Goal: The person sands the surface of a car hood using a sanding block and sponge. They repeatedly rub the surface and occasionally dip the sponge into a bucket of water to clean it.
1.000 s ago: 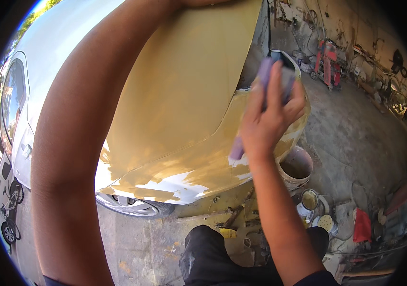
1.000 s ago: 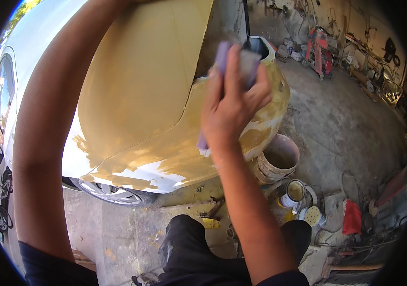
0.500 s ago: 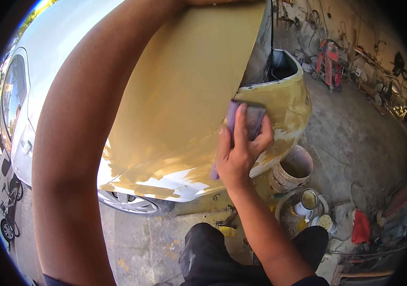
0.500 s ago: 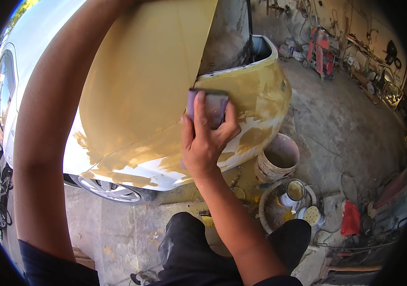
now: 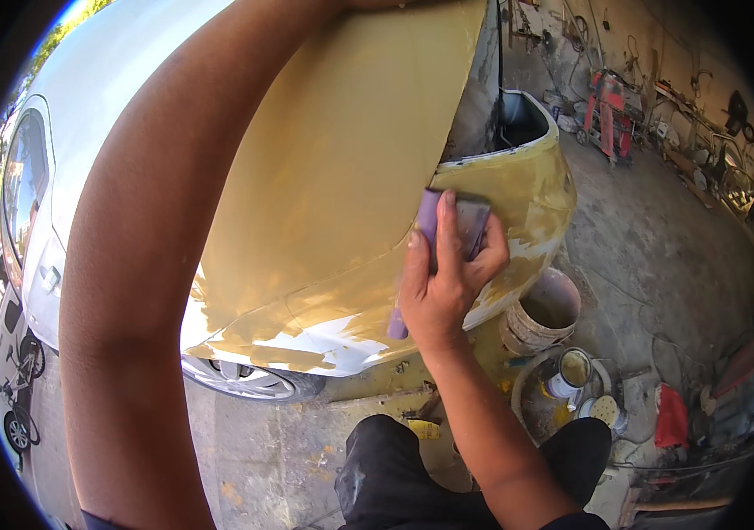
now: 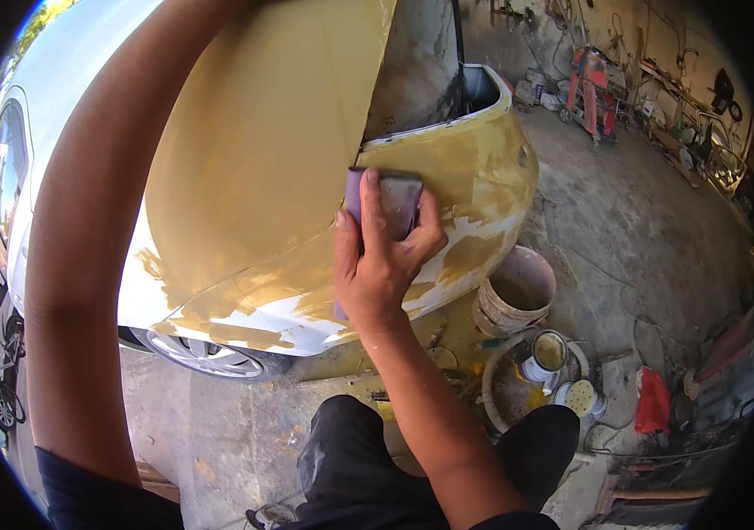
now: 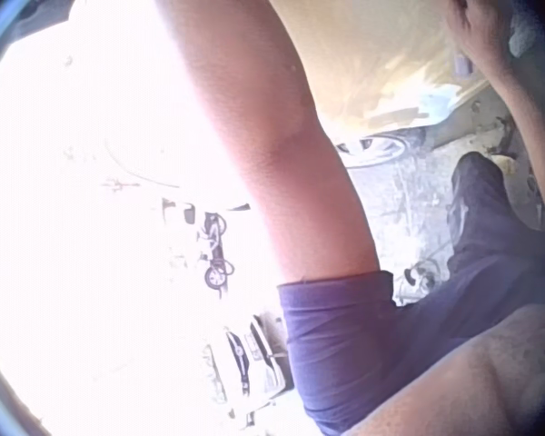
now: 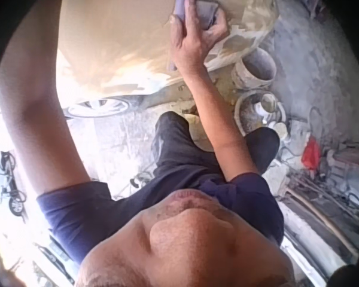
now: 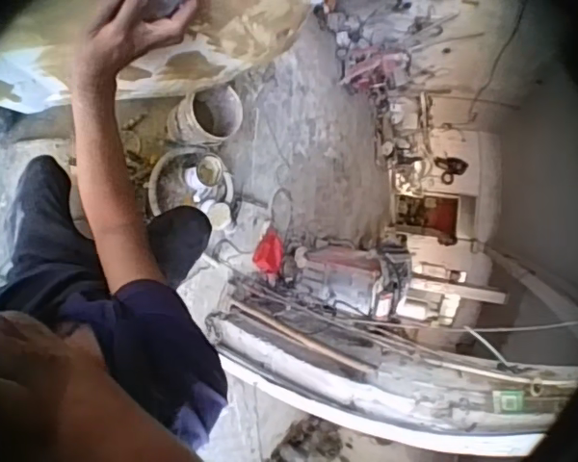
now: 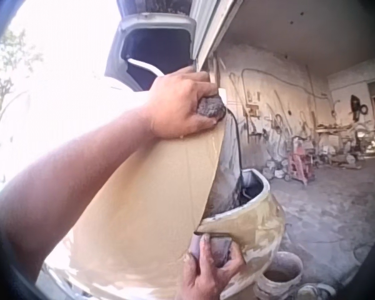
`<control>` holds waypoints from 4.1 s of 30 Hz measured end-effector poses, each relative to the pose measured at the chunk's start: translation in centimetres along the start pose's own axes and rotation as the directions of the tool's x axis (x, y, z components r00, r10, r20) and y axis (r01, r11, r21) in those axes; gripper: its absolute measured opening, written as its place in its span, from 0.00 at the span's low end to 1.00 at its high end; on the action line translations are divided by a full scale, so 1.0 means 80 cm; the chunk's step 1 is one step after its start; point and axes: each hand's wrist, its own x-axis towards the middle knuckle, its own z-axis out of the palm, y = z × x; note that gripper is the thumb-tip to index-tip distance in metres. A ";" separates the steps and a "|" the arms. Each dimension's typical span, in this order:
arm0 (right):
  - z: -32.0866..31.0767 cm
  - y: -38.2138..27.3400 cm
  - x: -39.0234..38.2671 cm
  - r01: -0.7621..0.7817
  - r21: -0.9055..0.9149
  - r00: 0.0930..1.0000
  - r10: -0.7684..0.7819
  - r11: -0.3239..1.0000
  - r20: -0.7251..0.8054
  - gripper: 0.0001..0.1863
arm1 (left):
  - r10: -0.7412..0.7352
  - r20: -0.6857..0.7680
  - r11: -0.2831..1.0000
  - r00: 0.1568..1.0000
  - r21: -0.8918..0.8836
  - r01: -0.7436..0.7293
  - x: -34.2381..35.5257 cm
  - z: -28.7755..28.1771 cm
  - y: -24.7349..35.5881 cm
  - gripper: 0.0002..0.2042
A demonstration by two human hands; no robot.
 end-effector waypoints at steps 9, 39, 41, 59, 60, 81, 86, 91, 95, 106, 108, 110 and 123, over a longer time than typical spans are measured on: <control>0.005 -0.013 0.017 -0.021 -0.070 0.999 0.017 0.997 -0.049 0.33 | -0.038 -0.027 0.999 0.999 -0.002 0.038 -0.003 0.003 0.008 0.21; 0.015 -0.018 0.056 -0.063 -0.078 0.995 0.057 0.995 -0.078 0.32 | -0.010 0.026 0.996 1.000 0.088 0.008 0.001 -0.001 0.007 0.23; 0.011 -0.021 0.052 -0.054 -0.105 0.995 0.045 0.993 -0.090 0.31 | -0.015 0.034 0.998 0.999 0.064 0.012 -0.001 0.001 0.008 0.23; 0.005 -0.014 0.007 -0.003 -0.025 1.000 0.002 1.000 -0.020 0.30 | -0.069 0.052 0.997 0.996 0.023 0.068 0.001 -0.003 0.010 0.23; 0.004 -0.014 0.008 0.039 -0.007 0.998 -0.039 0.999 -0.044 0.30 | -0.046 0.050 0.998 0.998 0.045 0.043 0.001 -0.003 0.008 0.23; 0.005 -0.025 0.001 0.003 0.013 0.999 -0.002 1.000 -0.045 0.30 | 0.034 0.026 0.999 0.999 0.028 -0.034 0.001 -0.001 0.007 0.17; -0.001 0.000 0.056 0.082 -0.115 0.997 -0.083 0.990 -0.006 0.30 | 0.010 0.006 0.999 1.000 0.048 -0.011 -0.001 0.001 0.006 0.18; -0.020 0.014 0.025 0.156 -0.097 0.985 -0.147 0.983 0.092 0.27 | 0.003 0.016 0.999 1.000 0.044 -0.004 -0.004 0.003 0.006 0.19; -0.043 0.036 -0.004 0.344 -0.068 0.912 -0.316 0.936 0.263 0.26 | -0.006 0.002 0.998 1.000 0.055 0.006 -0.005 0.002 0.007 0.20; -0.062 0.075 0.062 0.652 -0.090 0.735 -0.599 0.753 0.317 0.25 | -0.027 -0.004 0.997 1.000 0.072 0.027 -0.004 0.004 0.007 0.20; -0.068 0.082 0.066 0.769 -0.004 0.607 -0.730 0.639 0.314 0.25 | -0.023 -0.012 0.996 1.000 0.089 0.024 -0.004 0.005 0.006 0.20; -0.066 0.084 0.090 0.715 -0.117 0.683 -0.653 0.689 0.328 0.27 | -0.018 -0.003 0.995 1.000 0.101 0.018 -0.004 0.007 0.006 0.21; -0.067 0.078 0.112 0.588 -0.172 0.795 -0.527 0.790 0.300 0.28 | 0.009 -0.023 0.997 1.000 0.078 -0.007 -0.004 0.004 0.009 0.21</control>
